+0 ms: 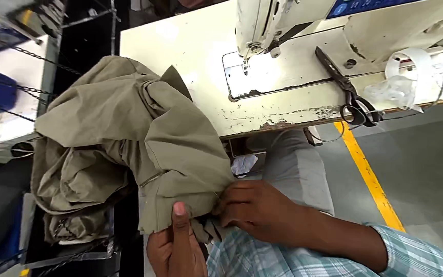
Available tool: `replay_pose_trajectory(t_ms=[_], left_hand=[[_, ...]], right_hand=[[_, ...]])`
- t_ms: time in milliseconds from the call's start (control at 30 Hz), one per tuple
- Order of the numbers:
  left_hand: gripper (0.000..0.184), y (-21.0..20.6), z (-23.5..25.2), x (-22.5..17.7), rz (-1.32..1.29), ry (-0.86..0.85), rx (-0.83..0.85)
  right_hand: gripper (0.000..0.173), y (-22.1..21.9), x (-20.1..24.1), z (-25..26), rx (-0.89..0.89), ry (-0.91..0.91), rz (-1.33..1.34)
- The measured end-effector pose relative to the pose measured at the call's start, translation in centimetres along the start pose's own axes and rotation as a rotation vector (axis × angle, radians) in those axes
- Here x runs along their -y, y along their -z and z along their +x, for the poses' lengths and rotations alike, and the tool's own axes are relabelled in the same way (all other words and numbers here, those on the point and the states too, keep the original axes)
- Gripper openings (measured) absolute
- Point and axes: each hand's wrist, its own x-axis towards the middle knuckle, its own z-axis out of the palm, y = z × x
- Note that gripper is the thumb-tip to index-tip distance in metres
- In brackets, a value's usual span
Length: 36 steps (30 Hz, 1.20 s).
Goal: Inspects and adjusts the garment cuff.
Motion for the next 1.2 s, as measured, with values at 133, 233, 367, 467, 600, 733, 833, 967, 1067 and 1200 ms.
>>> replay_pose_trajectory(t_ms=[133, 233, 367, 467, 600, 733, 833, 967, 1067, 1200], left_hand=[[0.014, 1.0, 0.6, -0.5, -0.139, 0.157, 0.018], [0.011, 0.8, -0.1, -0.3, -0.096, 0.137, 0.042], [0.015, 0.3, -0.9, -0.2, 0.019, -0.023, 0.113], [0.015, -0.5, -1.0, -1.4, -0.101, 0.141, 0.124], [0.022, -1.2, -0.7, -2.3, -0.358, 0.474, 0.063], [0.018, -1.5, -0.8, -1.8, -0.262, 0.398, 0.056], [0.022, -1.2, -1.1, -1.8, -0.209, 0.287, 0.127], [0.024, -1.3, -1.4, -1.7, -0.138, 0.208, 0.191], [0.023, -1.5, -1.2, -1.2, -0.113, 0.205, 0.207], [0.022, -1.7, -1.2, -0.8, -0.041, 0.18, 0.238]], right_hand=[[0.018, 1.7, 1.3, 1.2, -0.133, -0.137, 0.152], [0.011, 3.7, 2.3, 2.8, -0.268, -0.143, 0.101], [0.01, 4.2, 3.0, 4.0, -0.289, -0.103, 0.014], [0.012, 3.8, 2.5, 4.1, -0.282, -0.118, -0.064], [0.013, 3.9, 2.3, 3.8, -0.309, -0.108, -0.164], [0.016, 4.1, 2.2, 3.2, -0.325, -0.116, -0.234], [0.012, 5.0, 2.9, 3.0, -0.35, -0.084, -0.224], [0.009, 5.3, 3.7, 2.9, -0.345, -0.043, -0.252], [0.009, 5.0, 3.4, 2.8, -0.351, -0.057, -0.305], [0.013, 4.9, 3.6, 2.7, -0.334, -0.069, -0.459]])
